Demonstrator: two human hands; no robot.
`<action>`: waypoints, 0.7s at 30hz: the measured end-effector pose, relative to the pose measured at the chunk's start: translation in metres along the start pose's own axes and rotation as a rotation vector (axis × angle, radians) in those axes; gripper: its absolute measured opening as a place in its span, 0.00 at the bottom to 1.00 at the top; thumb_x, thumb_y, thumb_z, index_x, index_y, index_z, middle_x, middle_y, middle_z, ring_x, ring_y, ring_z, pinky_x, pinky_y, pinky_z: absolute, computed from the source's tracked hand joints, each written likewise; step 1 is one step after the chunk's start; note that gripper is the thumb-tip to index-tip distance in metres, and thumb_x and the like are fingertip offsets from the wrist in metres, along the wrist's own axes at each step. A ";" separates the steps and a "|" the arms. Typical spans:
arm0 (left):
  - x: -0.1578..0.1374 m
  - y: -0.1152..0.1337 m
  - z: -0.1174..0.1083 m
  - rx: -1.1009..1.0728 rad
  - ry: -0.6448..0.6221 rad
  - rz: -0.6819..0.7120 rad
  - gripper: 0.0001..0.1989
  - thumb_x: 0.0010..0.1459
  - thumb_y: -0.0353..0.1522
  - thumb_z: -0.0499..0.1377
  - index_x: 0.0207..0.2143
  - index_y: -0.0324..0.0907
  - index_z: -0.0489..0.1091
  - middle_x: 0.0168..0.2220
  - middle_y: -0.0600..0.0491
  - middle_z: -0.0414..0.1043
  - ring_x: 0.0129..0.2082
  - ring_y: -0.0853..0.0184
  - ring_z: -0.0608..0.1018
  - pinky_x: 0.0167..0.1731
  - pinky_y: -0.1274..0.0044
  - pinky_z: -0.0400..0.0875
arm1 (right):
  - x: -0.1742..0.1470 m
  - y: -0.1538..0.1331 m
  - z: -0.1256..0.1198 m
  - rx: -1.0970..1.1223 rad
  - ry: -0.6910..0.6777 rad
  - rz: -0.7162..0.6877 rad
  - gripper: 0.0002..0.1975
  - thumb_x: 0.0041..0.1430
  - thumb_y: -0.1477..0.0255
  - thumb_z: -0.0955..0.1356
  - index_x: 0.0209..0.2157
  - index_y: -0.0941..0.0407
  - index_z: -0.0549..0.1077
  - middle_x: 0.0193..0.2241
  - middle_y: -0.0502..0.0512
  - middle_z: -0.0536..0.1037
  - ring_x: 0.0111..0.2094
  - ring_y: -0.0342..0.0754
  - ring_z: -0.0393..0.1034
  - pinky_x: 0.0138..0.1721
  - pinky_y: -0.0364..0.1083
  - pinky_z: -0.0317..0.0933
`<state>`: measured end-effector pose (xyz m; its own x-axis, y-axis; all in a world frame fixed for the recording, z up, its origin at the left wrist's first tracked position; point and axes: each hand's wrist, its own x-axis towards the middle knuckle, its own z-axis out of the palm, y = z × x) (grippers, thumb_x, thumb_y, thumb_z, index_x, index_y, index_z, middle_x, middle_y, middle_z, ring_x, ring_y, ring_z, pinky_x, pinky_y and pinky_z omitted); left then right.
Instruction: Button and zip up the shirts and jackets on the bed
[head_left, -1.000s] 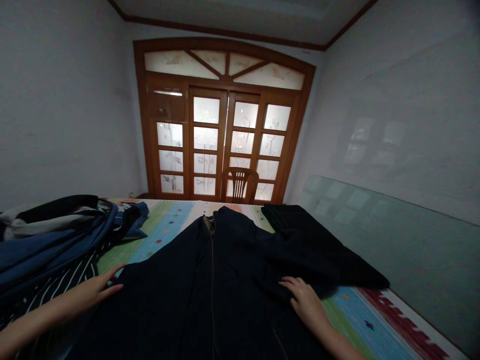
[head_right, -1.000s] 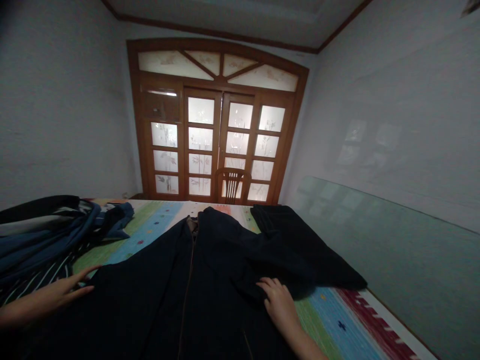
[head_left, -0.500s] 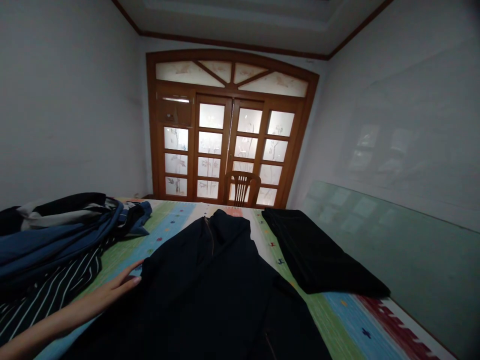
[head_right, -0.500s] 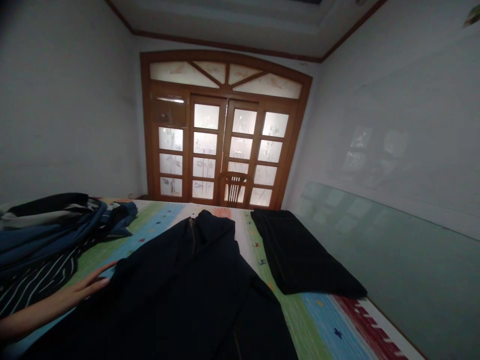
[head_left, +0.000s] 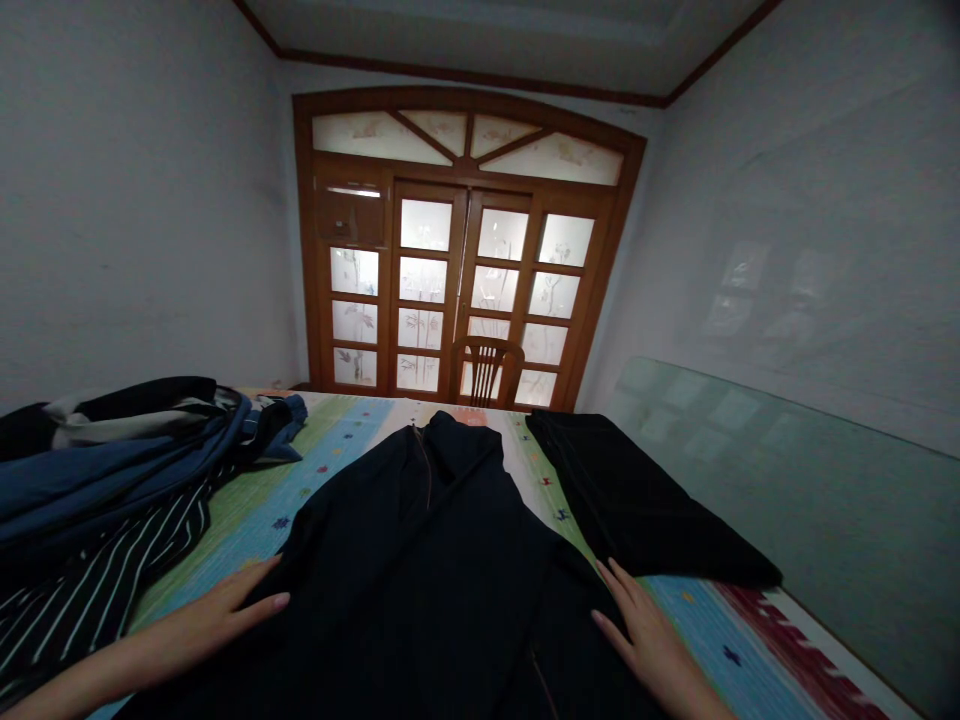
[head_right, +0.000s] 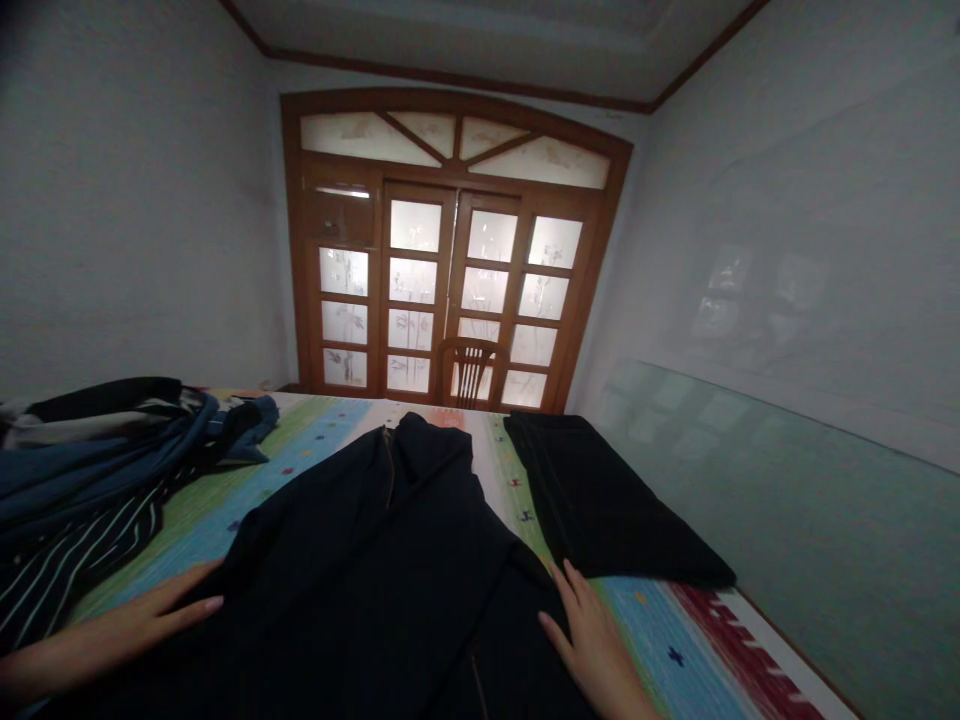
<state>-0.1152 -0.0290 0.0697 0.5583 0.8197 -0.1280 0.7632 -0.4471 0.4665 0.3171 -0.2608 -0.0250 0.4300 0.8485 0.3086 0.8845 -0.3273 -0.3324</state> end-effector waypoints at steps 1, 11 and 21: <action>-0.003 0.005 0.000 -0.015 -0.088 -0.004 0.35 0.46 0.53 0.44 0.50 0.41 0.60 0.52 0.49 0.57 0.52 0.58 0.60 0.51 0.68 0.55 | -0.004 0.009 0.003 -0.033 -0.006 0.002 0.28 0.50 0.57 0.59 0.50 0.57 0.60 0.52 0.60 0.59 0.52 0.55 0.54 0.51 0.54 0.50; 0.005 0.036 0.022 0.023 -0.214 0.080 0.41 0.50 0.51 0.41 0.57 0.34 0.31 0.58 0.46 0.35 0.57 0.62 0.47 0.54 0.67 0.43 | -0.005 -0.092 0.015 0.186 -0.361 -0.208 0.32 0.53 0.56 0.57 0.55 0.58 0.50 0.56 0.59 0.50 0.56 0.53 0.42 0.54 0.55 0.41; 0.046 0.079 0.040 -0.069 -0.194 0.130 0.43 0.49 0.50 0.44 0.57 0.29 0.31 0.56 0.40 0.45 0.54 0.63 0.57 0.52 0.73 0.49 | 0.006 -0.220 0.038 0.517 -0.423 -0.460 0.35 0.46 0.67 0.65 0.55 0.59 0.50 0.57 0.63 0.46 0.57 0.53 0.40 0.53 0.54 0.42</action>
<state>-0.0159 -0.0413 0.0657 0.7077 0.6696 -0.2255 0.6604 -0.5133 0.5481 0.1184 -0.1677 0.0164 -0.1522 0.9707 0.1861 0.7163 0.2381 -0.6559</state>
